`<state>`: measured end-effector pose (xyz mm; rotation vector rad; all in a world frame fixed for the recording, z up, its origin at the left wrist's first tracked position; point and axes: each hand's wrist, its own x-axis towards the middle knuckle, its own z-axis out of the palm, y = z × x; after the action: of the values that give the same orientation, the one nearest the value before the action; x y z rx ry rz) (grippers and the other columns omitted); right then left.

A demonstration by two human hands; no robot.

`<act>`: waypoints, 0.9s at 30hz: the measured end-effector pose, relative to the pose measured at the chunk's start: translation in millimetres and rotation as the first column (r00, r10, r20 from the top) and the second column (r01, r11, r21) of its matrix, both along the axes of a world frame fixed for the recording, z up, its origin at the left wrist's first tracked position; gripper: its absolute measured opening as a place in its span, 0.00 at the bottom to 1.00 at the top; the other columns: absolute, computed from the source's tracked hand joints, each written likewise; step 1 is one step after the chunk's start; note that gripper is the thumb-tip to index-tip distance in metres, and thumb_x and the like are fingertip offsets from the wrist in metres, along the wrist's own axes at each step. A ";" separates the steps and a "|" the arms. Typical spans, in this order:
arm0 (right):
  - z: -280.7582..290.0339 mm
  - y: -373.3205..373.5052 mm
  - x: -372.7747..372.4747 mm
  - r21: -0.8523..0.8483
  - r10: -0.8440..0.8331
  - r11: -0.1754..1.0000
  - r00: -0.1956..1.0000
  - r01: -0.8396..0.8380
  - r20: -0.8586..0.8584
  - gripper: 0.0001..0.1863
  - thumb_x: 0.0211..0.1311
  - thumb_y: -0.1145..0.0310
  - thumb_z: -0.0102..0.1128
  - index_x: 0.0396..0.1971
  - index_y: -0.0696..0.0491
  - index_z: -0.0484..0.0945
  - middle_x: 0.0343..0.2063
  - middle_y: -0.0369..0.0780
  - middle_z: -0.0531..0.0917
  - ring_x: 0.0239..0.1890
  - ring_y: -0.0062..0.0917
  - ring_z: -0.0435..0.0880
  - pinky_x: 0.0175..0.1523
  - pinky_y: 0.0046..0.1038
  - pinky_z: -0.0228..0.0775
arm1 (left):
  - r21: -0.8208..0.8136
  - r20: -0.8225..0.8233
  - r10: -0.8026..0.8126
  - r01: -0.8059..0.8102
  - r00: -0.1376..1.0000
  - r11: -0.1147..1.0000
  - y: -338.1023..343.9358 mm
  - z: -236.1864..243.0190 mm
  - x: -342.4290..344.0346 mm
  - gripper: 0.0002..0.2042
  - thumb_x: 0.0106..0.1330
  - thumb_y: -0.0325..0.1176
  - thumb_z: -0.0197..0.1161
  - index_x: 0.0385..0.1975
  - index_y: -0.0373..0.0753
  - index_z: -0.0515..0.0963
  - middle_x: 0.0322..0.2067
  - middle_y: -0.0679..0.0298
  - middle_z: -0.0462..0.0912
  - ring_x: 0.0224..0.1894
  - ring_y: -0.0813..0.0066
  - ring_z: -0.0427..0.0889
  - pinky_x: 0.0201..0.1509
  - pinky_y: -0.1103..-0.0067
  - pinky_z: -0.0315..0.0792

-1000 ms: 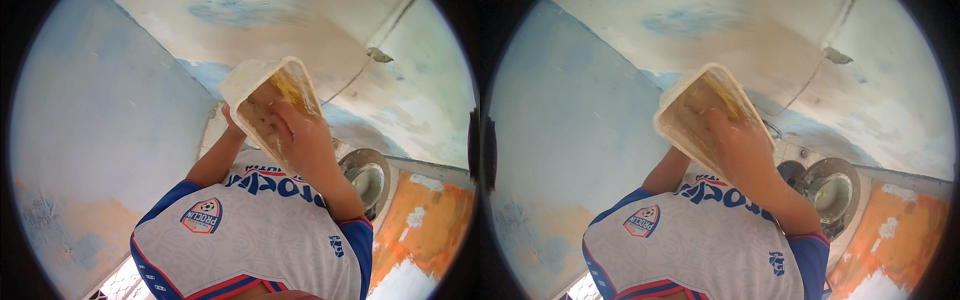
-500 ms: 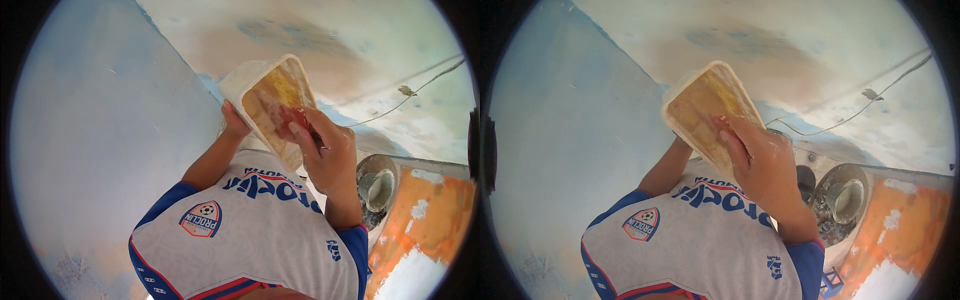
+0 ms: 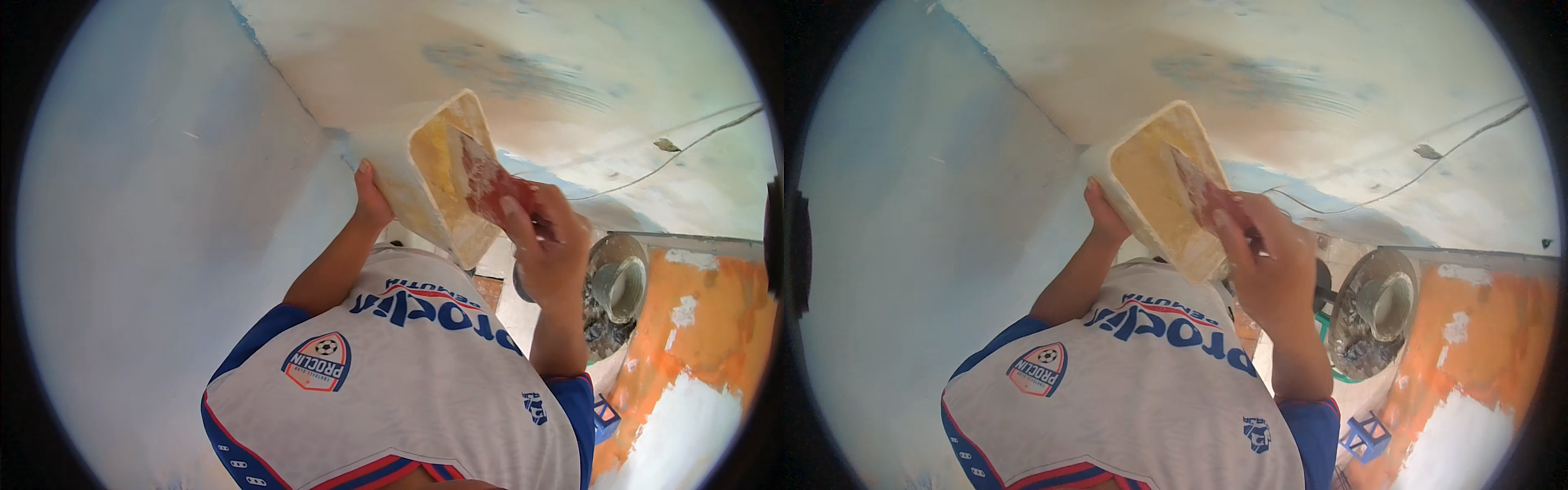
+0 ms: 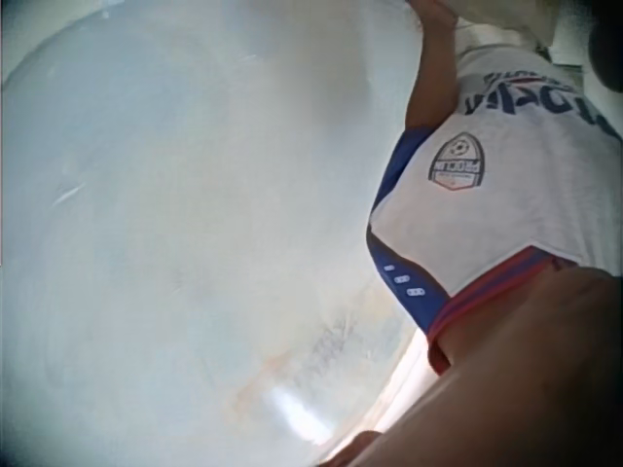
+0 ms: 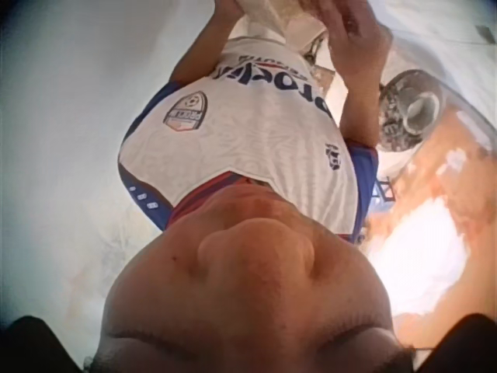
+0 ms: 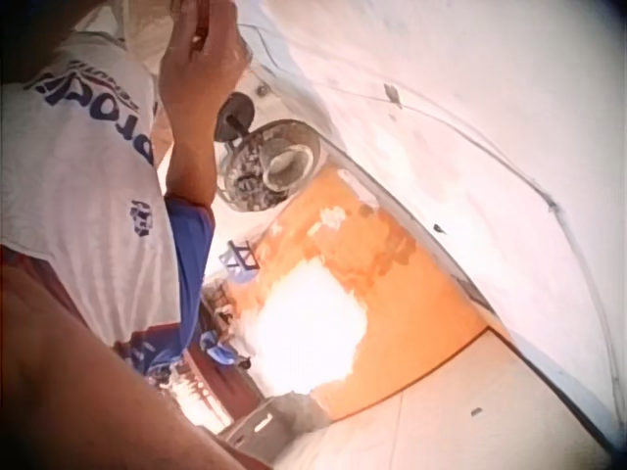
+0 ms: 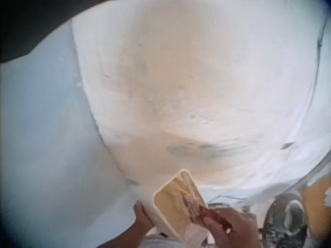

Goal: The person patches a ceiling by scooping white material from a plastic container with a red scraper and smoothing it over damaged areas.

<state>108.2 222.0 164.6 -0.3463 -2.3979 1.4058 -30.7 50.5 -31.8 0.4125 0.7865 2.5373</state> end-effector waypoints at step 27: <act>23.6 0.2 -1.9 -0.253 -0.085 0.967 0.979 0.037 -0.184 0.09 0.71 0.76 0.64 0.47 0.63 0.84 0.33 0.38 0.89 0.32 0.16 0.83 0.37 0.19 0.74 | 0.084 0.111 -0.132 0.123 0.985 0.989 -21.3 -8.8 -20.7 0.37 0.75 0.65 0.41 0.71 0.39 0.67 0.63 0.56 0.77 0.64 0.63 0.78 0.68 0.64 0.73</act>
<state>106.3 222.2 188.1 -0.3252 -2.0445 1.6351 -51.5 29.1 -40.6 0.3249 0.6015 2.4518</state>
